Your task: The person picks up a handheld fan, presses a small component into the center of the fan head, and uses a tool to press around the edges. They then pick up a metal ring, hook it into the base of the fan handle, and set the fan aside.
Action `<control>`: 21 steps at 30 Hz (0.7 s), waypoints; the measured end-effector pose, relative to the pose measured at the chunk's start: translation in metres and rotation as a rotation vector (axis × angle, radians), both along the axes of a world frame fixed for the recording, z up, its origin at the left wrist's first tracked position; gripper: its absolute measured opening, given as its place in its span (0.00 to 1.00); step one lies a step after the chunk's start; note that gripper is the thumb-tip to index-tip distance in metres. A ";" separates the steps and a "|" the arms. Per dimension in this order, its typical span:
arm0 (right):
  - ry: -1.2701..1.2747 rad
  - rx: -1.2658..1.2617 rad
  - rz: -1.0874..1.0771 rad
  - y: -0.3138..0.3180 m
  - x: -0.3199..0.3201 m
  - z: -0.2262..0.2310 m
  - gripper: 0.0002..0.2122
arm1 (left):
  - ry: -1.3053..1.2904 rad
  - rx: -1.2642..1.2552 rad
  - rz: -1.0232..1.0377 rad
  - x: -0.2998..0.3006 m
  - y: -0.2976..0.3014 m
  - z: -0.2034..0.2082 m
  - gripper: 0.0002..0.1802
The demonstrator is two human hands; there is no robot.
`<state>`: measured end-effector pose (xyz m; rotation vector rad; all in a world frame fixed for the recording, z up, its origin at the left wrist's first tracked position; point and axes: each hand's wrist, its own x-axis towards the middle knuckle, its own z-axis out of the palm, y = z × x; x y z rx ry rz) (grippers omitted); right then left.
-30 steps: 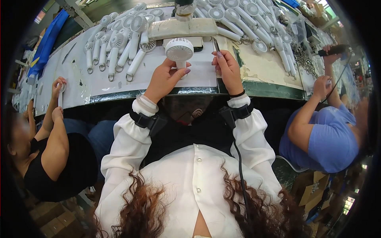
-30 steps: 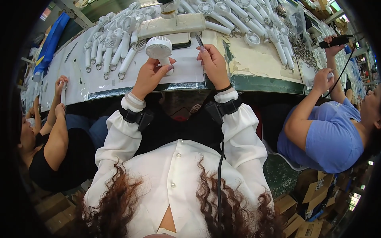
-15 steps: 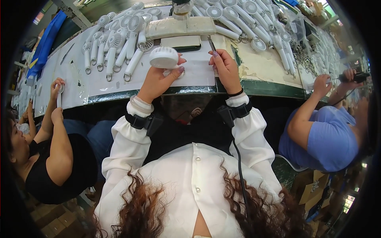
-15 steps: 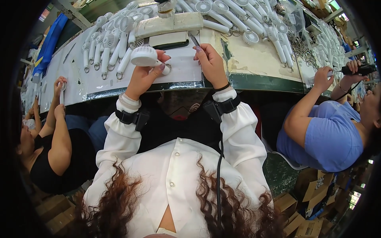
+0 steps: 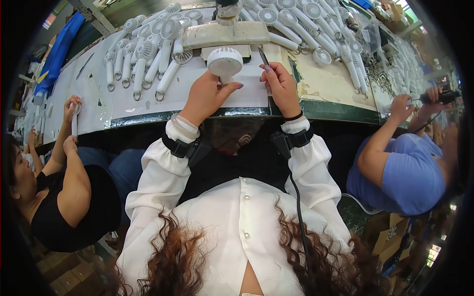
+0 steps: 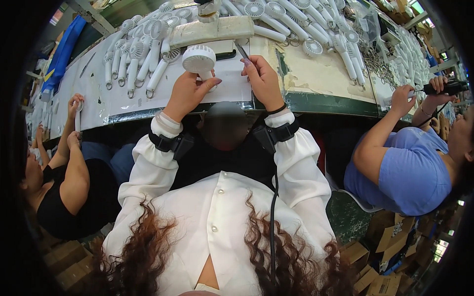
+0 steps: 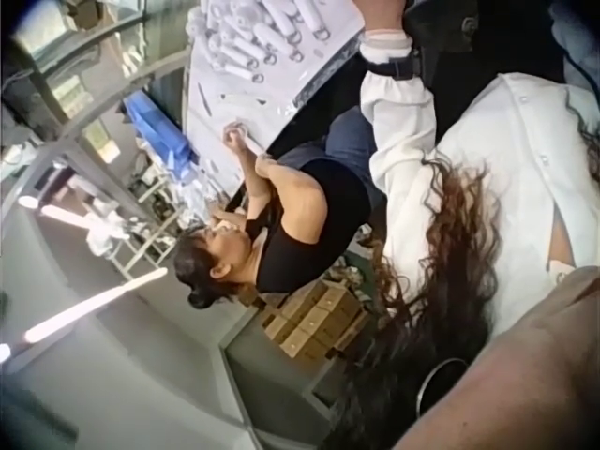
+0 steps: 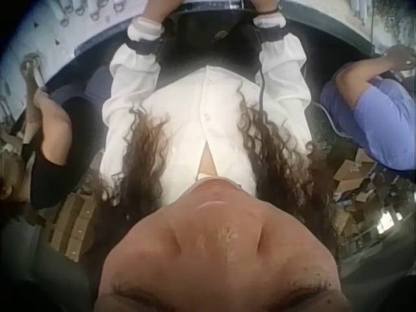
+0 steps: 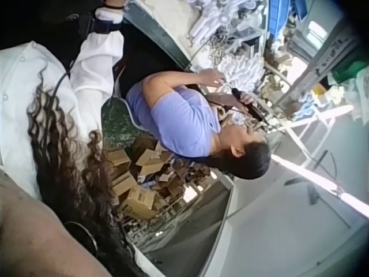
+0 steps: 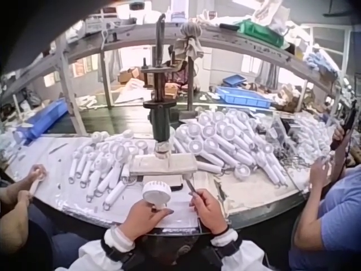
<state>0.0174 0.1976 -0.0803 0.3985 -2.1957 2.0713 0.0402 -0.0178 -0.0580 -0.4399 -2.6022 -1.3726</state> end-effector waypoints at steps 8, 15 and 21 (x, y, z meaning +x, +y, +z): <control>0.003 -0.036 0.003 -0.002 0.000 0.001 0.12 | 0.072 -0.006 0.034 -0.007 0.005 0.003 0.27; -0.016 -0.068 0.002 0.000 0.001 -0.002 0.11 | -0.016 -0.111 0.044 -0.011 0.006 0.009 0.27; -0.034 -0.081 0.004 0.000 -0.001 -0.003 0.10 | 0.036 -0.028 0.055 -0.004 0.007 0.001 0.28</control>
